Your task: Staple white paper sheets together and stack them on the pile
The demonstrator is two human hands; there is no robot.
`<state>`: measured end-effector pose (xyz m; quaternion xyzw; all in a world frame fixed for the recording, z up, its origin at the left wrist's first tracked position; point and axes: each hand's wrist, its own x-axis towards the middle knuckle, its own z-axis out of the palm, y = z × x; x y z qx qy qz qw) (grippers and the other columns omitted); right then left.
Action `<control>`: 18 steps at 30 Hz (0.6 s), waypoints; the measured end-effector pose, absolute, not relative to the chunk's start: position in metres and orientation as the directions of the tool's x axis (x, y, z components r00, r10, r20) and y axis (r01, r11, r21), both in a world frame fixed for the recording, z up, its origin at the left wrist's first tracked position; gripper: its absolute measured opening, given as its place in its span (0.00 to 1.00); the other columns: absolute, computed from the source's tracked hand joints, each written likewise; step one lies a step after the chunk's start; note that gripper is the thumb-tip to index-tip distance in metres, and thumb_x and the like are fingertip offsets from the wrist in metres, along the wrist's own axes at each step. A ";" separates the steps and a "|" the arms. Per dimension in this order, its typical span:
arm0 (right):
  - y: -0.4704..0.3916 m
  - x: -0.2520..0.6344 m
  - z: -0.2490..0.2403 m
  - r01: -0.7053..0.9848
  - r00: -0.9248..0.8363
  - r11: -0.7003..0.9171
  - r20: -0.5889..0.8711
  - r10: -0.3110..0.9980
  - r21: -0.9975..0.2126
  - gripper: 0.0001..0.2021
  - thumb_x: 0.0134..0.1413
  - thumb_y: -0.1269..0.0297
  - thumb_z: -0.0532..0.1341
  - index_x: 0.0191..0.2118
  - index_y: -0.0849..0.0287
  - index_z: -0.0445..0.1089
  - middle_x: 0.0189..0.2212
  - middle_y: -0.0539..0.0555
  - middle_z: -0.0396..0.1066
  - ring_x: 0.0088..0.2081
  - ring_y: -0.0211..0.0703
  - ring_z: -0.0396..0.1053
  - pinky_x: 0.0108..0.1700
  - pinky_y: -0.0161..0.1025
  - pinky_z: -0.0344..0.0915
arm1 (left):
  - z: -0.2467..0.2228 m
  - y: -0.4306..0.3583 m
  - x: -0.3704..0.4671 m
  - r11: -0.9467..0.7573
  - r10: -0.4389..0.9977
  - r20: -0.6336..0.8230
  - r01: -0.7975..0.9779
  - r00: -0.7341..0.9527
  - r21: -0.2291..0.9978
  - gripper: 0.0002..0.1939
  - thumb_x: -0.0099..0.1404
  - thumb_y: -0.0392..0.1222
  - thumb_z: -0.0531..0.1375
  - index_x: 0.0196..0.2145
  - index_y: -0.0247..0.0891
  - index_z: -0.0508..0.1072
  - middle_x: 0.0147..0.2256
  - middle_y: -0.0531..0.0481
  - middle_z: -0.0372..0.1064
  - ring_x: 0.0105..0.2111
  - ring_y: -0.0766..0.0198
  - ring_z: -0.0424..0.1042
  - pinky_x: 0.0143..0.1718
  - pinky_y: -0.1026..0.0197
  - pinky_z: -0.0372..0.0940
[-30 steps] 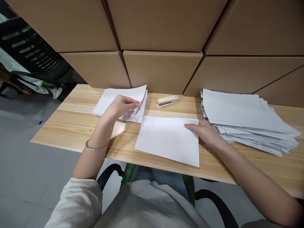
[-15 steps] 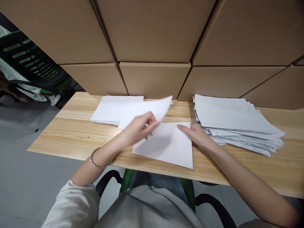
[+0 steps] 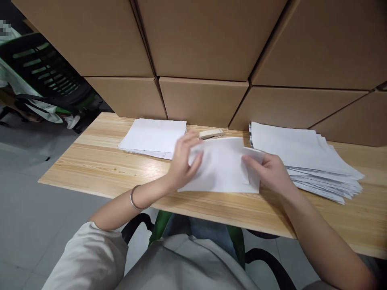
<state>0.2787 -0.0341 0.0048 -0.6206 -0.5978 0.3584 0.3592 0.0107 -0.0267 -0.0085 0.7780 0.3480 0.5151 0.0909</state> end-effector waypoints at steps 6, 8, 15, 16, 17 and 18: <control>-0.028 0.295 -0.006 0.386 0.263 0.235 0.351 0.899 -0.892 0.12 0.52 0.52 0.66 0.27 0.55 0.74 0.25 0.51 0.73 0.30 0.47 0.72 0.32 0.42 0.70 | -0.023 -0.002 -0.006 -0.608 0.761 0.648 0.325 -0.021 0.725 0.27 0.73 0.51 0.56 0.65 0.47 0.56 0.64 0.40 0.58 0.64 0.55 0.61 0.66 0.48 0.58; -0.025 0.295 -0.012 0.375 0.279 0.233 0.348 0.895 -0.897 0.11 0.51 0.52 0.67 0.30 0.54 0.75 0.26 0.51 0.75 0.31 0.47 0.72 0.32 0.43 0.70 | -0.024 0.000 -0.004 -0.552 0.817 0.575 0.241 -0.031 0.798 0.26 0.73 0.55 0.54 0.65 0.49 0.56 0.63 0.41 0.60 0.65 0.56 0.61 0.66 0.48 0.57; -0.017 0.290 -0.024 0.355 0.322 0.188 0.309 0.895 -0.916 0.11 0.50 0.51 0.66 0.30 0.53 0.75 0.29 0.54 0.76 0.36 0.54 0.75 0.39 0.49 0.72 | -0.020 -0.003 0.004 -0.204 0.970 0.215 0.095 -0.116 0.974 0.27 0.71 0.62 0.53 0.59 0.45 0.62 0.57 0.41 0.70 0.55 0.56 0.72 0.53 0.54 0.68; -0.017 0.290 -0.026 0.342 0.331 0.189 0.306 0.892 -0.920 0.12 0.50 0.50 0.66 0.31 0.53 0.74 0.30 0.55 0.76 0.38 0.55 0.75 0.41 0.50 0.72 | -0.020 -0.004 0.004 -0.189 0.975 0.199 0.101 -0.097 0.977 0.26 0.71 0.62 0.53 0.57 0.43 0.64 0.55 0.42 0.72 0.53 0.57 0.73 0.52 0.55 0.69; -0.016 0.291 -0.028 0.326 0.340 0.197 0.309 0.888 -0.925 0.12 0.51 0.50 0.66 0.31 0.53 0.74 0.31 0.55 0.76 0.40 0.56 0.75 0.43 0.51 0.72 | -0.020 -0.005 0.004 -0.198 0.975 0.207 0.110 -0.077 0.974 0.26 0.70 0.63 0.53 0.55 0.42 0.66 0.53 0.42 0.73 0.52 0.57 0.73 0.51 0.56 0.69; -0.016 0.292 -0.030 0.314 0.334 0.209 0.314 0.888 -0.926 0.13 0.51 0.49 0.65 0.32 0.53 0.74 0.32 0.55 0.77 0.42 0.56 0.75 0.45 0.52 0.71 | -0.020 -0.006 0.004 -0.226 0.970 0.235 0.124 -0.064 0.966 0.26 0.70 0.64 0.53 0.54 0.41 0.67 0.52 0.42 0.73 0.52 0.57 0.73 0.51 0.56 0.69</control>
